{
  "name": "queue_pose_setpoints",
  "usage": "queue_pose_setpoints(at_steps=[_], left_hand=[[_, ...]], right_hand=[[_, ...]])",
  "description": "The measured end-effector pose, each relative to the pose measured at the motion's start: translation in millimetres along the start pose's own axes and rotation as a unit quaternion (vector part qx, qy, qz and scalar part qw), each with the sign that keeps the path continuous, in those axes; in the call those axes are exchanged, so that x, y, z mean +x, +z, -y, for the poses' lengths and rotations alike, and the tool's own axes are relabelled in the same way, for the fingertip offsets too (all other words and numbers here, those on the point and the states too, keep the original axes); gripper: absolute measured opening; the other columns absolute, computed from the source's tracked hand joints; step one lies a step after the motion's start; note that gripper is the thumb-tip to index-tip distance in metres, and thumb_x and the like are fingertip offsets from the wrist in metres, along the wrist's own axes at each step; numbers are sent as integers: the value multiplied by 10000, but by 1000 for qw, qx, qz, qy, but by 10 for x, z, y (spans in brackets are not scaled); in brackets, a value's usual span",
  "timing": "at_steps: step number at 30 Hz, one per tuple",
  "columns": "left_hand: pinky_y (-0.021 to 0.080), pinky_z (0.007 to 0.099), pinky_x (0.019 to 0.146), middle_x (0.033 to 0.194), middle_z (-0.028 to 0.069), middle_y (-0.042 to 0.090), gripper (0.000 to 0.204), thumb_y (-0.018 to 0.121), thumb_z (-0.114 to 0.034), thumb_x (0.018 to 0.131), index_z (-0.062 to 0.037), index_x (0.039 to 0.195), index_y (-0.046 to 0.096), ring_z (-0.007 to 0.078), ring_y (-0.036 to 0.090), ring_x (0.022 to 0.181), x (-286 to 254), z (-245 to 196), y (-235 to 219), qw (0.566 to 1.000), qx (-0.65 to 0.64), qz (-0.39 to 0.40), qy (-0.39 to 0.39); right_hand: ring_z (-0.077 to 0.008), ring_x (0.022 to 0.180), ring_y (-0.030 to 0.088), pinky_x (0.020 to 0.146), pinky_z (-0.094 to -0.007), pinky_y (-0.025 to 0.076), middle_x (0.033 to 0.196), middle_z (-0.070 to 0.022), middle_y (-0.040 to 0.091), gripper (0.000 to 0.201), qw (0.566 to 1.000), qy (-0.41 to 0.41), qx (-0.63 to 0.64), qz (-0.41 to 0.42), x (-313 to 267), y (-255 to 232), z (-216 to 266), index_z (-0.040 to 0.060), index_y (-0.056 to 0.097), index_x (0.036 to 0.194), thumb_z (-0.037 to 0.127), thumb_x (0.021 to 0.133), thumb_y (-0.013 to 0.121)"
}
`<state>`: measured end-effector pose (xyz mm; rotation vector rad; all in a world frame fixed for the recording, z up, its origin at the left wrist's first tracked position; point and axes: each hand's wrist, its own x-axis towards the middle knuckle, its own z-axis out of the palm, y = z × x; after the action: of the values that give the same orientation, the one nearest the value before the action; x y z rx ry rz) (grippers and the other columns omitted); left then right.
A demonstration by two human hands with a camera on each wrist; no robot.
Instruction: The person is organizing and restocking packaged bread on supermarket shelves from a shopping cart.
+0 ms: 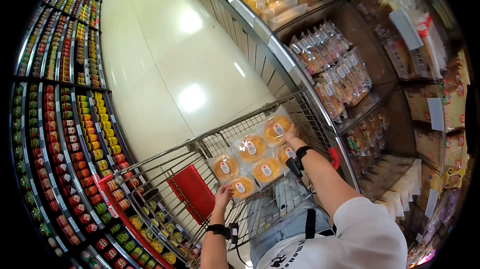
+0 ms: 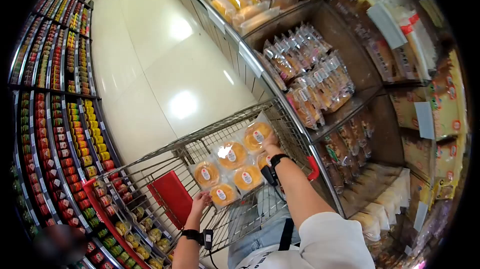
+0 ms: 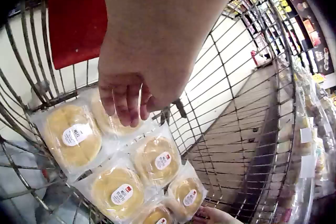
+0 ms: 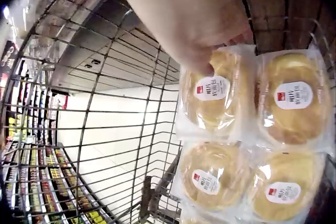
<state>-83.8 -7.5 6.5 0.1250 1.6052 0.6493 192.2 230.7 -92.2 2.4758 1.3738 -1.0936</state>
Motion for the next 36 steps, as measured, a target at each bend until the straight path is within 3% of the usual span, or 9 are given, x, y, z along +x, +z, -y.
queue_pose_setpoints(at_steps=[5, 9, 16, 17, 21, 25, 29, 31, 36], left_hand=[[385, 197, 492, 740, 37, 541, 131, 424, -152, 794, -79, 891, 473, 103, 502, 617, 160, 147, 123, 998, -1, -36, -43], [390, 216, 502, 744, 35, 543, 137, 430, -161, 793, -75, 887, 482, 109, 505, 622, 214, 128, 325, 998, 32, -25, -55], [396, 218, 517, 751, 53, 538, 162, 417, -159, 796, -65, 912, 481, 121, 513, 615, 232, -35, 542, 999, 41, 21, 1], [397, 219, 517, 754, 57, 538, 164, 415, -158, 795, -66, 915, 480, 124, 514, 616, 180, -149, 568, 999, 44, 25, 17], [401, 225, 528, 774, 65, 537, 192, 408, -150, 794, -65, 957, 466, 135, 515, 653, 13, -525, 566, 996, 58, 44, 44], [391, 197, 484, 728, 43, 513, 238, 418, -209, 806, -63, 992, 440, 112, 491, 645, -243, -918, 512, 985, -5, 38, 168], [291, 168, 343, 641, 15, 484, 265, 393, -306, 818, -68, 929, 431, 63, 410, 428, -1376, -1819, 464, 962, -13, 0, 271], [220, 176, 300, 528, -8, 434, 272, 390, -331, 814, -69, 864, 445, 46, 334, 364, -1804, -1966, 340, 941, 81, -11, 329], [289, 200, 403, 479, -5, 382, 242, 462, -214, 784, -5, 665, 439, 49, 333, 450, -3087, -2140, 291, 858, 187, -94, 469]], right_hand=[[-307, 916, 479, 781, -351, 386, 987, -191, 487, 725, 999, 8, -15, 33, 414, 154, -160, 35, 285, 1154, 282, 583, 659], [-288, 844, 511, 715, -353, 410, 876, -147, 536, 378, 1000, -25, 15, 2, 519, 206, -342, 35, 489, 895, 236, 612, 640], [-269, 572, 456, 554, -349, 388, 655, -132, 518, 85, 988, -87, 114, 51, 130, -99, -265, 58, 457, 649, 136, 664, 489], [-229, 549, 458, 518, -336, 383, 631, -121, 512, 108, 978, -129, 158, 51, 363, 287, -493, 52, 442, 633, 137, 653, 506], [-82, 513, 403, 451, -245, 349, 546, -7, 437, 143, 937, -232, 250, 77, -648, -482, -9, 62, 418, 626, 121, 720, 509], [-78, 546, 373, 496, -225, 337, 579, -1, 395, 156, 853, -326, 364, 180, -1383, -850, 105, 58, 397, 636, 109, 745, 495], [-94, 576, 373, 522, -226, 329, 637, -19, 381, 171, 811, -390, 358, 248, -2542, -1627, 249, 43, 388, 638, 106, 751, 500], [-102, 608, 375, 530, -228, 322, 675, -31, 386, 174, 779, -479, 353, 196, -2910, -1725, 193, 39, 387, 642, 106, 748, 508], [-122, 671, 379, 544, -234, 316, 747, -56, 404, 174, 731, -593, 311, 132, -3801, -2089, 88, 33, 385, 644, 92, 743, 515]])
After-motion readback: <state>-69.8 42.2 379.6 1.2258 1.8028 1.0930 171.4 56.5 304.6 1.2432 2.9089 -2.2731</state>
